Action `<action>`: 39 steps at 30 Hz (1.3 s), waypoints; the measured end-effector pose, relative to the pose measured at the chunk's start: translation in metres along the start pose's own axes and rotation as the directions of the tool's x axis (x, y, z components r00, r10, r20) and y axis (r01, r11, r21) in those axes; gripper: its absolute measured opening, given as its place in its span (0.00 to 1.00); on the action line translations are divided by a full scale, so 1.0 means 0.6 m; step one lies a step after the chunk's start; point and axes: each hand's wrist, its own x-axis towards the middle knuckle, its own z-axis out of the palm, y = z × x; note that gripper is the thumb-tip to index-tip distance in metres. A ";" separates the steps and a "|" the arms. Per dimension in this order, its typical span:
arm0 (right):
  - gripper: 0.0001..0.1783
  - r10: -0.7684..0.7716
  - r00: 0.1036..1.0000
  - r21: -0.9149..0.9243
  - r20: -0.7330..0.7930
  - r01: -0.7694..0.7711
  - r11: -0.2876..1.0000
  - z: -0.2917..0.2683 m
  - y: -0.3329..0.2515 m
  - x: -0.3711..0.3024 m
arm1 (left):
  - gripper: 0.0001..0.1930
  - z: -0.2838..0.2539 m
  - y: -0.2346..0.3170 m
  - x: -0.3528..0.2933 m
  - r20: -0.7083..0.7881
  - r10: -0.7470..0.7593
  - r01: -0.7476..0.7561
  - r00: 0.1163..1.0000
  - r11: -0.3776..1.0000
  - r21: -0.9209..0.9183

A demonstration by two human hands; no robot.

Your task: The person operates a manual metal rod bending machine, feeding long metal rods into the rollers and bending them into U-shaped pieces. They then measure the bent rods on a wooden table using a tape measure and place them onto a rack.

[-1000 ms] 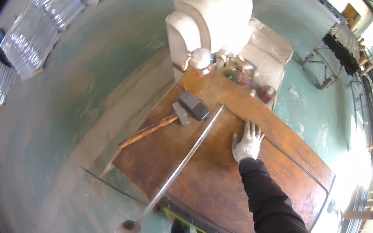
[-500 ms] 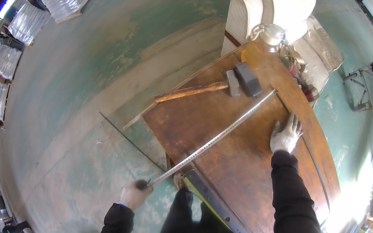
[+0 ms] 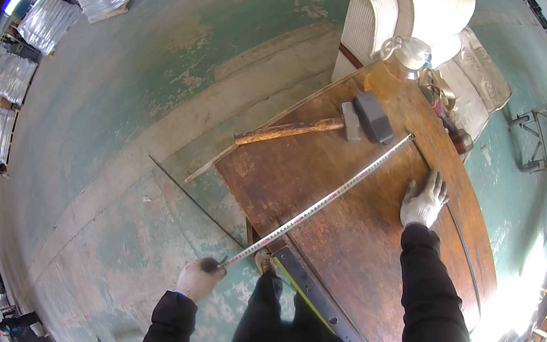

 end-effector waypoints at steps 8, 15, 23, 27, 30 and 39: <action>0.43 0.006 1.000 -0.003 0.004 -0.006 1.000 -0.005 -0.003 -0.001 | 0.26 -0.013 0.013 -0.004 0.033 -0.004 0.004 0.999 1.000 0.024; 0.42 -0.002 1.000 -0.007 0.007 0.002 1.000 -0.006 -0.001 0.000 | 0.27 -0.012 0.011 0.000 0.053 -0.023 0.022 0.998 1.000 0.022; 0.43 -0.005 1.000 0.001 0.001 0.005 1.000 -0.006 -0.008 -0.001 | 0.27 -0.010 0.001 -0.001 0.032 -0.012 0.012 0.999 1.000 0.012; 0.43 0.009 1.000 0.000 0.002 -0.009 1.000 -0.006 -0.002 0.000 | 0.26 -0.021 0.013 -0.005 0.014 0.033 -0.033 0.999 0.999 0.033; 0.43 0.012 1.000 -0.006 -0.015 -0.013 1.000 -0.001 0.005 0.000 | 0.23 -0.016 0.033 -0.011 -0.049 0.059 -0.057 0.997 0.997 0.043; 0.45 0.058 0.998 0.060 -0.005 -0.057 0.997 -0.025 -0.011 0.001 | 0.22 0.003 0.157 -0.018 -0.126 0.164 -0.174 0.978 0.982 -0.075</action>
